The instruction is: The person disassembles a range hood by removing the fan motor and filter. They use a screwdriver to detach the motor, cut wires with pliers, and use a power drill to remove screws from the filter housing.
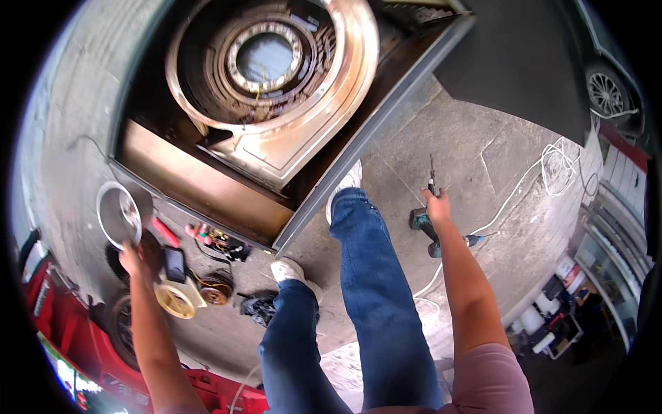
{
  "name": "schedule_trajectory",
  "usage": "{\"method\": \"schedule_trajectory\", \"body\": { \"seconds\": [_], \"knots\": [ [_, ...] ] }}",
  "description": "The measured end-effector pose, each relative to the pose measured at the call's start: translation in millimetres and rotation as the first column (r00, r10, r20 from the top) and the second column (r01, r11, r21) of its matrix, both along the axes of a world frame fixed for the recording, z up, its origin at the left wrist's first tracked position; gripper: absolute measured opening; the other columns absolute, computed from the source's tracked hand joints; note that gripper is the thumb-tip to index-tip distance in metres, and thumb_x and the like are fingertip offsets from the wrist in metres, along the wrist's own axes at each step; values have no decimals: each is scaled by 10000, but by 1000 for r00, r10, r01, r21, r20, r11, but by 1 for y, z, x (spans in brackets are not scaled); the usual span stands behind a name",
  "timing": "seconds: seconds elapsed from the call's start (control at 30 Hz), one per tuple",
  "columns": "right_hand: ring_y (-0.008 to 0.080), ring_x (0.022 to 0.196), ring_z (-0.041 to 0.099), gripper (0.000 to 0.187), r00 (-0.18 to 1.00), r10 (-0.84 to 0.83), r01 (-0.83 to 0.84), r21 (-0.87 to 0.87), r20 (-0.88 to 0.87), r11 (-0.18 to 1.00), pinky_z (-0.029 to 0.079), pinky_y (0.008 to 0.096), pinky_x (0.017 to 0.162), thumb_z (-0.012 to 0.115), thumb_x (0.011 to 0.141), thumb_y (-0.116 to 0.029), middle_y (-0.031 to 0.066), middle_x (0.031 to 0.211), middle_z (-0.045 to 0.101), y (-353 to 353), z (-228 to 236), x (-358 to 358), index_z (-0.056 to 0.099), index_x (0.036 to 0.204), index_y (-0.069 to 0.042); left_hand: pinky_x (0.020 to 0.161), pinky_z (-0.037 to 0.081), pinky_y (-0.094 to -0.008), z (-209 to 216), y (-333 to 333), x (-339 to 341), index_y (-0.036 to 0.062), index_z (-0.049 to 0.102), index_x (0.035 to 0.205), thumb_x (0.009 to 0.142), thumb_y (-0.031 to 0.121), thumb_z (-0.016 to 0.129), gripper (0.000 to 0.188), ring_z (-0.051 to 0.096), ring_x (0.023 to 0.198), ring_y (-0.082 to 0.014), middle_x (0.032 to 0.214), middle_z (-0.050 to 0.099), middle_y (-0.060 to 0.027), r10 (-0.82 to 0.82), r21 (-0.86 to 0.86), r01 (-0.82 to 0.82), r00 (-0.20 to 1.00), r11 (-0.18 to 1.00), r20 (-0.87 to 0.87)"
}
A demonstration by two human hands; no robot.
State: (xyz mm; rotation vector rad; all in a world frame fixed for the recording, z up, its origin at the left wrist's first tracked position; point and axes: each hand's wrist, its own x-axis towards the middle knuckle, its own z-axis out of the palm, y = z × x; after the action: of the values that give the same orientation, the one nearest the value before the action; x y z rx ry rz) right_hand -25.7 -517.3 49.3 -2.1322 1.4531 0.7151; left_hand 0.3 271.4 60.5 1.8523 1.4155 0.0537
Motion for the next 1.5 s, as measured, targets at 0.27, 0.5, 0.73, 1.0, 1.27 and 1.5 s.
{"method": "schedule_trajectory", "body": {
  "seconds": [0.27,0.5,0.73,1.0,1.27,1.5],
  "knots": [
    [351,1272,372,895,934,-318,304,109,161,947,289,376,1043,660,704,-433,279,1350,380,-2,96,-21,312,1336,96,451,364,-211,227,-110,-80,62,515,742,856,144,504,141,421,485,-64,627,493,15,-319,-124,314,948,941,-18],
    [341,1249,397,852,860,-431,390,192,274,901,312,409,1017,634,743,-462,261,1341,402,-67,60,-8,350,1314,102,502,408,-230,269,-261,-120,-24,573,906,854,67,464,152,500,586,-88,736,572,-36,-485,-386,453,874,804,16],
    [320,1270,369,682,695,-495,474,186,522,861,296,409,1033,515,865,-462,198,1389,369,-138,46,16,368,1344,2,533,424,-246,262,-392,-141,2,568,919,872,61,478,118,519,629,-103,776,583,-35,-486,-459,414,872,786,-46],
    [317,1309,304,773,418,-580,730,122,699,673,237,406,1074,691,792,-306,213,1413,308,-138,82,-192,299,1355,51,541,453,-252,331,-494,-112,-14,543,915,854,38,475,105,509,588,-110,735,564,-41,-587,-365,534,808,763,-45],
    [397,1106,472,751,157,-972,842,539,-173,40,324,652,856,751,699,-399,169,1207,500,-93,33,-173,405,1284,-78,571,471,-241,397,-593,-44,-34,537,1028,875,38,491,176,566,663,-116,853,615,-61,-740,-353,691,672,630,-5],
    [252,712,628,500,218,-961,862,495,-173,107,499,392,505,771,674,-192,104,904,605,-132,-6,-188,523,1082,-47,541,462,-217,372,-679,22,-38,543,1047,878,62,484,205,569,671,-101,878,618,-58,-836,-447,741,547,501,-31]
  ]
}}
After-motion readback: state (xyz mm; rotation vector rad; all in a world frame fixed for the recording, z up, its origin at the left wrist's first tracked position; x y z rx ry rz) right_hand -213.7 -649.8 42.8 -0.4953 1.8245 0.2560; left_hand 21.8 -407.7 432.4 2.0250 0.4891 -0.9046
